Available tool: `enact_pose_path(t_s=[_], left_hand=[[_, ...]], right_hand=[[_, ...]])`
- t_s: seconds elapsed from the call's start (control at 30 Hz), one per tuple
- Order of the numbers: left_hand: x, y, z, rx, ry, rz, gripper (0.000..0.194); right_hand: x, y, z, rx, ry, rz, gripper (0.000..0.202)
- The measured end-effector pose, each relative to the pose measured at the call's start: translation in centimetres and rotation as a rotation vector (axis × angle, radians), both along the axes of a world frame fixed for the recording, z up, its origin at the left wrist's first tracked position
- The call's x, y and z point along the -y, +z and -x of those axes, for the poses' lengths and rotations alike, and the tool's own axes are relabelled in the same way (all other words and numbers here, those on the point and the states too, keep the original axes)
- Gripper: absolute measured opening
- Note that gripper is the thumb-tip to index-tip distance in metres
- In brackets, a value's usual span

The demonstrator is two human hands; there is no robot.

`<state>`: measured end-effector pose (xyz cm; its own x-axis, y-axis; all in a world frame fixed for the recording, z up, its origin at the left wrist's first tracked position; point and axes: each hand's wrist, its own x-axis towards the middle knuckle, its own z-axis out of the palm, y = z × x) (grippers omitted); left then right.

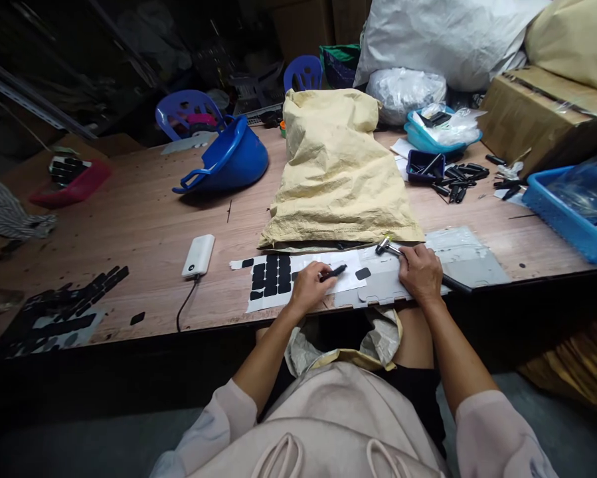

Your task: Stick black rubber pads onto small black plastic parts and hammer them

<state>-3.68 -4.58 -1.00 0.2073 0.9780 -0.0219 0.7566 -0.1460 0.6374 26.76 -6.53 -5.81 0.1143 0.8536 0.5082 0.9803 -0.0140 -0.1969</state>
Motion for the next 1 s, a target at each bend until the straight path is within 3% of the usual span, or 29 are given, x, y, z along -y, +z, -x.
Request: enact_pose_path(t_s=[0.1,0.23,0.43,0.6,0.77,1.0], left_hand=[[0.8,-1.2,-0.8,0.004,-0.087,-0.026,0.014],[0.3,-2.1,-1.6,-0.029,-0.072,-0.107,0.018],[-0.4,-2.7,-1.5,0.013,-0.12,-0.089,0.016],[-0.4,-3.1,-1.3,0.035,-0.134,-0.075,0.019],[-0.4,-2.9,-1.3,0.03,-0.14,-0.072,0.022],[-0.6,-2.9,-1.3,0.012,-0.153,-0.058,0.022]], right_hand=[[0.1,0.0,0.1,0.001,0.001,-0.001,0.026],[0.0,0.1,-0.1,-0.004,0.003,0.011,0.026],[0.3,0.6,-0.5,-0.037,0.067,0.038,0.027],[3.2,1.7,3.3,-0.237,0.186,-0.018,0.032],[5.6,2.7,7.5,-0.386,0.372,0.062,0.036],[6.5,2.6,8.9,-0.369,0.428,0.03,0.044]])
